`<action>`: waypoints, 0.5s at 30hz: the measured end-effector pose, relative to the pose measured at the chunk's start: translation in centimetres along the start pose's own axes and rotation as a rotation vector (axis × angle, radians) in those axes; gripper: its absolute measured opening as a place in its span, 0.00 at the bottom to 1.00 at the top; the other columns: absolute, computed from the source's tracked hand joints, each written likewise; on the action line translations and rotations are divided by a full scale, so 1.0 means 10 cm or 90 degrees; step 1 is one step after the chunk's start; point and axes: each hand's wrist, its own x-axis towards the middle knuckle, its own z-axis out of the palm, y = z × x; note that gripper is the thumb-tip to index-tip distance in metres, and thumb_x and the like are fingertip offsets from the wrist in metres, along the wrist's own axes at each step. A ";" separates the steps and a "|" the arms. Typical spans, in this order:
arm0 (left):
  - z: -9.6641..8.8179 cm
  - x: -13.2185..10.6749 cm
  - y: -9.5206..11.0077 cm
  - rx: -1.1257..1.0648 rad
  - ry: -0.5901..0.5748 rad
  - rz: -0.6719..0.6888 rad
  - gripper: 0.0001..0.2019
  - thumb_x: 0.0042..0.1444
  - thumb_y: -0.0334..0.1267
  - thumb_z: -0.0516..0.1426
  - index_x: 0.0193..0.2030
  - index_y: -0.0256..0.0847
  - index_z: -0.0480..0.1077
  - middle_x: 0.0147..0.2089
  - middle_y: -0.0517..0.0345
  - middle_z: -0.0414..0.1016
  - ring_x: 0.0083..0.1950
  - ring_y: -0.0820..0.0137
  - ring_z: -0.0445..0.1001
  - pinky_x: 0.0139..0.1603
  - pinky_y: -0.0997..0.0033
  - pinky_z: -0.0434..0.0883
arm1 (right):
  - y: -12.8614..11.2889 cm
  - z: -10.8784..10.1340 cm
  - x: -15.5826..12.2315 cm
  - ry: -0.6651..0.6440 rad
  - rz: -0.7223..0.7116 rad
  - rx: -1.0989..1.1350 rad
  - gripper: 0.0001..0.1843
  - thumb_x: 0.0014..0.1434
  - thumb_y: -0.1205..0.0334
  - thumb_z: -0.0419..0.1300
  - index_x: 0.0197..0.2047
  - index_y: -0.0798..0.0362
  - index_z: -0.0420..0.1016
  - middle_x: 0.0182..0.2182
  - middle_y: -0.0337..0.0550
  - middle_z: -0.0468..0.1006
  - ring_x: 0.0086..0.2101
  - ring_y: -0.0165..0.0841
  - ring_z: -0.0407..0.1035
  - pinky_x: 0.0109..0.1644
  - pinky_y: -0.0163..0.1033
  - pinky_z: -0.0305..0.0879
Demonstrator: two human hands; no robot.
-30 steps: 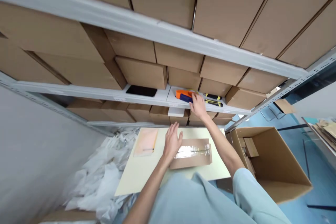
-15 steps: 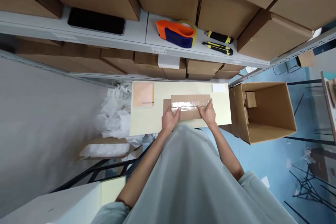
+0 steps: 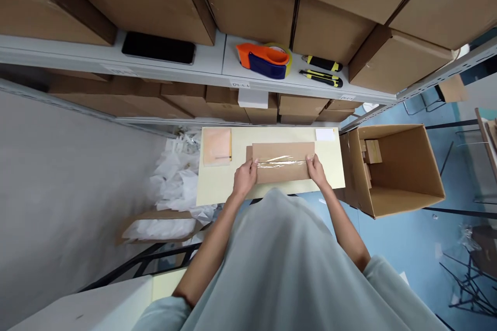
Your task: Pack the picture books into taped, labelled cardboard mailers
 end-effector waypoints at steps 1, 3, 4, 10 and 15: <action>-0.06 -0.03 -0.04 -0.034 0.032 0.038 0.24 0.76 0.55 0.48 0.47 0.41 0.79 0.50 0.41 0.83 0.55 0.52 0.80 0.50 0.61 0.76 | -0.09 -0.06 -0.04 0.014 -0.039 0.000 0.36 0.76 0.33 0.50 0.69 0.52 0.72 0.63 0.58 0.80 0.64 0.48 0.74 0.71 0.53 0.69; -0.16 -0.10 -0.12 -0.094 0.077 0.090 0.23 0.75 0.56 0.50 0.51 0.41 0.78 0.58 0.42 0.80 0.59 0.55 0.79 0.53 0.61 0.78 | -0.23 -0.15 -0.12 0.056 -0.115 -0.018 0.34 0.75 0.34 0.55 0.69 0.50 0.74 0.66 0.56 0.77 0.66 0.47 0.70 0.74 0.53 0.67; -0.19 -0.14 -0.16 -0.119 0.084 0.098 0.22 0.74 0.56 0.52 0.53 0.41 0.78 0.59 0.43 0.79 0.58 0.57 0.79 0.53 0.62 0.79 | -0.27 -0.18 -0.16 0.077 -0.137 -0.029 0.33 0.74 0.35 0.57 0.68 0.50 0.75 0.66 0.57 0.76 0.66 0.47 0.69 0.73 0.54 0.67; 0.10 -0.29 -0.56 -0.231 0.033 0.018 0.23 0.66 0.39 0.54 0.66 0.40 0.74 0.70 0.43 0.74 0.71 0.56 0.74 0.74 0.54 0.73 | 0.05 0.07 -0.30 0.060 -0.069 0.023 0.33 0.76 0.33 0.51 0.62 0.52 0.79 0.59 0.58 0.80 0.59 0.47 0.75 0.65 0.53 0.75; 0.45 -0.31 -0.89 -0.280 -0.034 -0.121 0.29 0.57 0.32 0.54 0.66 0.40 0.75 0.66 0.45 0.81 0.73 0.52 0.74 0.80 0.43 0.65 | 0.55 0.35 -0.38 -0.025 0.024 0.038 0.40 0.70 0.26 0.52 0.60 0.53 0.81 0.59 0.60 0.82 0.59 0.49 0.77 0.65 0.55 0.76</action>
